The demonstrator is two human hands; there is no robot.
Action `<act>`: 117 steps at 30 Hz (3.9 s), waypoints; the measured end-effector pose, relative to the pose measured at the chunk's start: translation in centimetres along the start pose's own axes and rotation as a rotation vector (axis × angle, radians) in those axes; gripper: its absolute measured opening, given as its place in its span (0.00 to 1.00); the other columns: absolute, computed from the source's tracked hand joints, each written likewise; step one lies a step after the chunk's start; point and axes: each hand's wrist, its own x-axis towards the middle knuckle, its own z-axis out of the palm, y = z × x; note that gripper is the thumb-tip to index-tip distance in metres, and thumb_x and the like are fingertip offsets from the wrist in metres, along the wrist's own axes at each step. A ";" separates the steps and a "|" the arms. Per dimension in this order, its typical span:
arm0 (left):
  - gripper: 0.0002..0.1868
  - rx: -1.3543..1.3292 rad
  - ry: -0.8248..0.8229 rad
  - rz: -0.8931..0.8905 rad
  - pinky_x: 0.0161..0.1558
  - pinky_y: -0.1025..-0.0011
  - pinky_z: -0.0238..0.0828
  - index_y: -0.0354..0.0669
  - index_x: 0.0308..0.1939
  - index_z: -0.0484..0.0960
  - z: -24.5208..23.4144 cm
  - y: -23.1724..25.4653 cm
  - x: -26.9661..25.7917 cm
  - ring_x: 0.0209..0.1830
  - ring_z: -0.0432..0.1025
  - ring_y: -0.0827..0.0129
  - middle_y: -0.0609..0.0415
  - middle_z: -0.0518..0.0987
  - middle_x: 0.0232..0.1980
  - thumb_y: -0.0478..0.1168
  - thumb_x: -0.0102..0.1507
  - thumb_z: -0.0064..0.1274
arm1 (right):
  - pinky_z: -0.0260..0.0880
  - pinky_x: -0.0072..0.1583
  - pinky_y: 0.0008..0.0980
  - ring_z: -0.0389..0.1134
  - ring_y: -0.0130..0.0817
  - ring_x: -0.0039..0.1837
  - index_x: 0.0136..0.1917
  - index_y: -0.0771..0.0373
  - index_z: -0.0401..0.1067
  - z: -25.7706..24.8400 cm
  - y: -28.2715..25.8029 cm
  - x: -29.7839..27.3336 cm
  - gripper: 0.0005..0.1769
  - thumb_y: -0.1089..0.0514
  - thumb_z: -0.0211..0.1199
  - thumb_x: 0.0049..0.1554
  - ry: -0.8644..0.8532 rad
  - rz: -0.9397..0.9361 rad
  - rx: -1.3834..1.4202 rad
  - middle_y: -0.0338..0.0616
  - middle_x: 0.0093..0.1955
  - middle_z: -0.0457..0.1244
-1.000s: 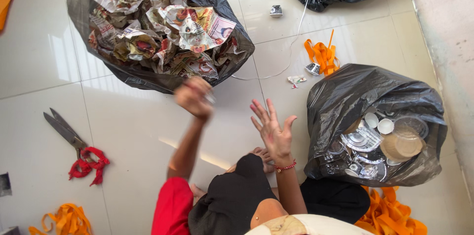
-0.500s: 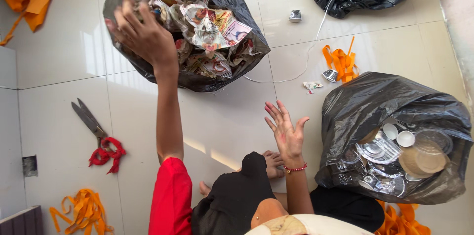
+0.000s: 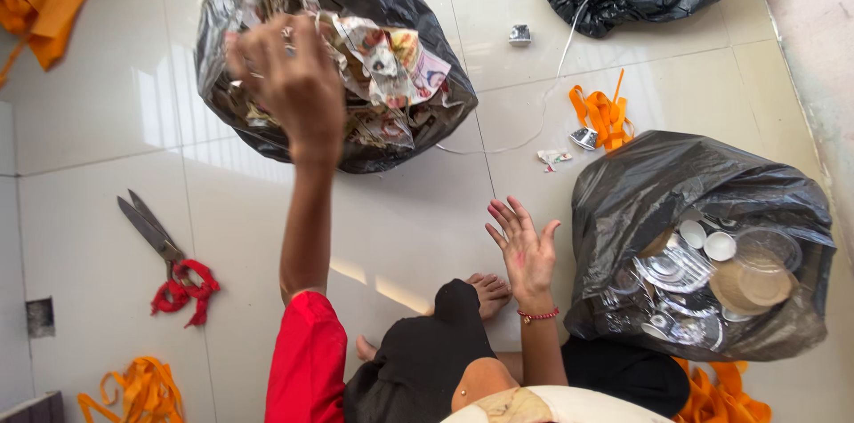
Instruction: The person sits on the floor and sorts various recyclable items, including crumpled paper, plastic cups, and metal tins, into separate black plastic bags. They fold paper items and place them into one bag, while transferring cups and tins into another. Finally, they tie the filled bags closed.
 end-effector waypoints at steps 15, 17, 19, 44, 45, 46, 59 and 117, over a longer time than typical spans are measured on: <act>0.15 -0.970 -0.521 -0.026 0.60 0.57 0.64 0.42 0.54 0.79 13.5 23.8 -11.2 0.58 0.72 0.51 0.48 0.79 0.55 0.43 0.65 0.58 | 0.60 0.72 0.42 0.64 0.40 0.71 0.72 0.65 0.64 -3.3 -10.6 24.2 0.44 0.27 0.33 0.66 0.040 -0.407 -0.060 0.51 0.66 0.65; 0.19 -0.864 -0.478 -0.197 0.63 0.54 0.63 0.38 0.58 0.76 19.8 24.6 -11.0 0.60 0.69 0.48 0.43 0.77 0.58 0.42 0.66 0.58 | 0.60 0.72 0.41 0.65 0.39 0.71 0.71 0.66 0.64 -3.5 -11.6 29.9 0.41 0.29 0.35 0.68 0.074 -0.583 -0.335 0.51 0.65 0.67; 0.23 -0.783 -0.456 -0.386 0.67 0.52 0.60 0.37 0.64 0.72 24.7 25.3 -11.5 0.64 0.66 0.46 0.40 0.74 0.63 0.41 0.67 0.56 | 0.59 0.71 0.39 0.66 0.37 0.69 0.71 0.65 0.66 -3.6 -11.3 35.5 0.44 0.28 0.30 0.68 0.051 -0.580 -0.370 0.50 0.63 0.68; 0.34 0.016 -0.598 -0.202 0.79 0.45 0.39 0.39 0.70 0.71 37.0 15.6 -8.1 0.68 0.62 0.48 0.41 0.70 0.63 0.51 0.63 0.58 | 0.58 0.75 0.41 0.63 0.47 0.73 0.74 0.68 0.61 -7.7 1.4 41.4 0.32 0.41 0.49 0.69 -0.159 -0.685 -0.896 0.53 0.70 0.64; 0.31 -0.168 -0.642 -0.203 0.78 0.46 0.45 0.38 0.66 0.73 34.8 17.9 -9.0 0.65 0.64 0.49 0.43 0.71 0.60 0.50 0.64 0.60 | 0.60 0.73 0.40 0.64 0.47 0.72 0.74 0.69 0.61 -7.9 1.9 41.5 0.33 0.41 0.50 0.68 -0.124 -0.648 -0.894 0.54 0.69 0.64; 0.33 -0.443 -0.531 -0.226 0.73 0.47 0.53 0.37 0.62 0.75 32.9 20.1 -9.4 0.64 0.65 0.47 0.41 0.71 0.59 0.49 0.57 0.66 | 0.61 0.72 0.39 0.64 0.46 0.72 0.73 0.69 0.62 -8.0 2.2 41.8 0.33 0.41 0.51 0.68 -0.090 -0.615 -0.891 0.54 0.69 0.63; 0.22 -1.832 -0.754 -1.131 0.54 0.69 0.69 0.42 0.57 0.74 11.1 21.8 -14.2 0.52 0.71 0.69 0.54 0.76 0.52 0.41 0.62 0.63 | 0.59 0.70 0.47 0.63 0.45 0.65 0.71 0.69 0.62 -7.6 5.3 25.2 0.40 0.31 0.32 0.73 0.042 -0.481 0.339 0.54 0.64 0.63; 0.14 -1.425 -0.674 -0.336 0.24 0.68 0.56 0.34 0.38 0.76 -8.4 35.2 -20.0 0.18 0.57 0.73 0.52 0.64 0.20 0.40 0.75 0.45 | 0.37 0.78 0.66 0.60 0.40 0.74 0.58 0.64 0.76 -16.8 -14.9 -1.9 0.18 0.60 0.62 0.55 0.093 -0.898 -2.099 0.45 0.62 0.67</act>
